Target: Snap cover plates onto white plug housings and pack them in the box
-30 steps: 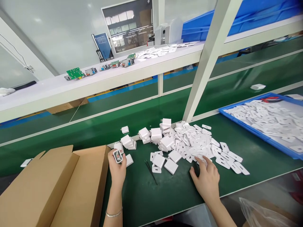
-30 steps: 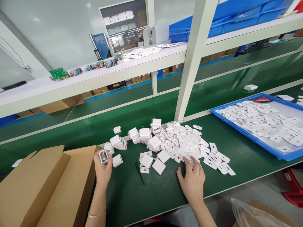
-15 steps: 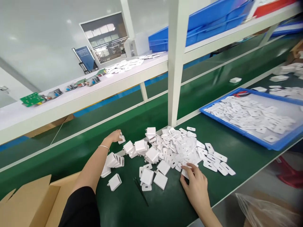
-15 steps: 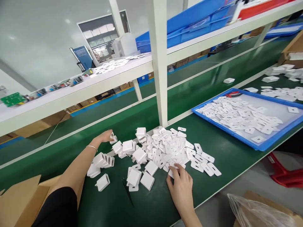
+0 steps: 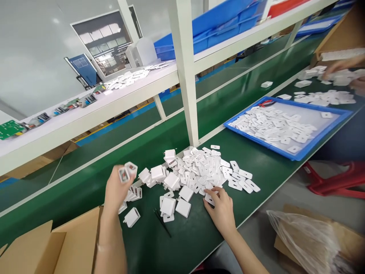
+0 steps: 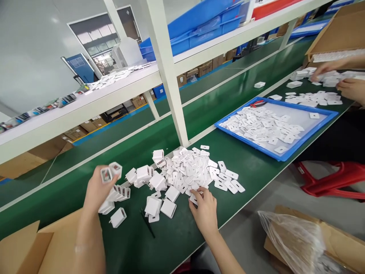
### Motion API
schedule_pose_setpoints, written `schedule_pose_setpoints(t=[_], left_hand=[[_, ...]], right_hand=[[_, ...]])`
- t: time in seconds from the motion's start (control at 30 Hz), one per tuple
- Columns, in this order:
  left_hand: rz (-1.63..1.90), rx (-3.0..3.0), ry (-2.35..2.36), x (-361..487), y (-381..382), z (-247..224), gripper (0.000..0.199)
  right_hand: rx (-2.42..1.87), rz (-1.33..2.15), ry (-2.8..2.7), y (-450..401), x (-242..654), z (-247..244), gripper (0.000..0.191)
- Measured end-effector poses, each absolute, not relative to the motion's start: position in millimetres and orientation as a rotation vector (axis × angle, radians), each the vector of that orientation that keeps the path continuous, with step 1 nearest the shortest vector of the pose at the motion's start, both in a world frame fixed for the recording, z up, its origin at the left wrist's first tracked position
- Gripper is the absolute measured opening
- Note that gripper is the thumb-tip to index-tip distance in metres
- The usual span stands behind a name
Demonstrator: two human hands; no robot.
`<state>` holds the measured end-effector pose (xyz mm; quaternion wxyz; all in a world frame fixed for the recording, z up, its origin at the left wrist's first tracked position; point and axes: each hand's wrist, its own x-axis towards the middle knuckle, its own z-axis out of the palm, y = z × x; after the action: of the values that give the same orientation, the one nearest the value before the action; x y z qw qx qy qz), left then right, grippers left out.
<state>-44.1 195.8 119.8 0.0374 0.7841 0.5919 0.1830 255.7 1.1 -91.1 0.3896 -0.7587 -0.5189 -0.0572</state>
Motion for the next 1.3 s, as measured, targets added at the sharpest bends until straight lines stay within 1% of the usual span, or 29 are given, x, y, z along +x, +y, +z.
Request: schedule_pose_setpoints(t=[0.03, 0.07, 0.1, 0.17, 0.23, 0.3, 0.37, 0.47, 0.53, 0.63, 0.7, 0.77, 0.87, 0.97, 1.03, 1.1, 1.2, 1.3], left_hand=[[0.812, 2.264, 1.858, -54, 163, 105, 0.047], [0.972, 2.140, 1.905, -63, 131, 87, 0.051], [1.000, 2.081, 1.918, -70, 103, 67, 0.051], [0.822, 2.034, 1.869, -82, 61, 25, 0.042], [0.662, 2.058, 1.835, -92, 39, -11, 0.035], [0.638, 2.132, 1.792, -101, 31, -35, 0.031], [0.716, 2.210, 1.749, -108, 29, -47, 0.028], [0.848, 2.197, 1.770, -111, 28, -45, 0.033], [0.923, 2.082, 1.828, -107, 25, -37, 0.043], [1.086, 1.742, 1.837, -95, 17, -27, 0.064], [1.105, 1.505, 1.740, -82, 9, -23, 0.071], [1.024, 1.389, 1.560, -68, 0, -19, 0.069], [0.887, 1.378, 1.239, -50, -15, -10, 0.063], [0.866, 1.430, 0.981, -43, -26, 2, 0.048], [0.894, 1.468, 0.846, -44, -30, 8, 0.040], [0.922, 1.469, 0.723, -48, -31, 12, 0.041], [0.940, 1.451, 0.653, -51, -34, 12, 0.048], [0.893, 1.490, 0.789, -49, -37, 10, 0.043]], right_hand=[[-1.949, -0.146, -1.308, 1, 255, -90, 0.028], [-1.968, -0.146, -1.294, 0, 255, -90, 0.031], [-1.983, -0.148, -1.279, -2, 254, -90, 0.034], [-2.000, -0.154, -1.268, -8, 256, -92, 0.040], [-1.989, -0.147, -1.299, -15, 260, -96, 0.038], [-1.941, -0.111, -1.354, -23, 266, -101, 0.030], [-1.879, -0.063, -1.397, -29, 272, -104, 0.025], [-1.804, 0.012, -1.384, -34, 275, -102, 0.024], [-1.748, 0.100, -1.323, -38, 270, -93, 0.023], [-1.628, 0.252, -1.271, -46, 248, -68, 0.017], [-1.512, 0.351, -1.308, -51, 227, -47, 0.015], [-1.388, 0.451, -1.340, -55, 203, -26, 0.020], [-1.220, 0.563, -1.356, -59, 169, 3, 0.024], [-1.087, 0.661, -1.473, -66, 144, 26, 0.030], [-1.051, 0.619, -1.570, -71, 136, 34, 0.037], [-1.041, 0.529, -1.656, -75, 132, 37, 0.042], [-1.027, 0.452, -1.794, -77, 135, 35, 0.039], [-1.047, 0.448, -1.891, -78, 139, 32, 0.035]])
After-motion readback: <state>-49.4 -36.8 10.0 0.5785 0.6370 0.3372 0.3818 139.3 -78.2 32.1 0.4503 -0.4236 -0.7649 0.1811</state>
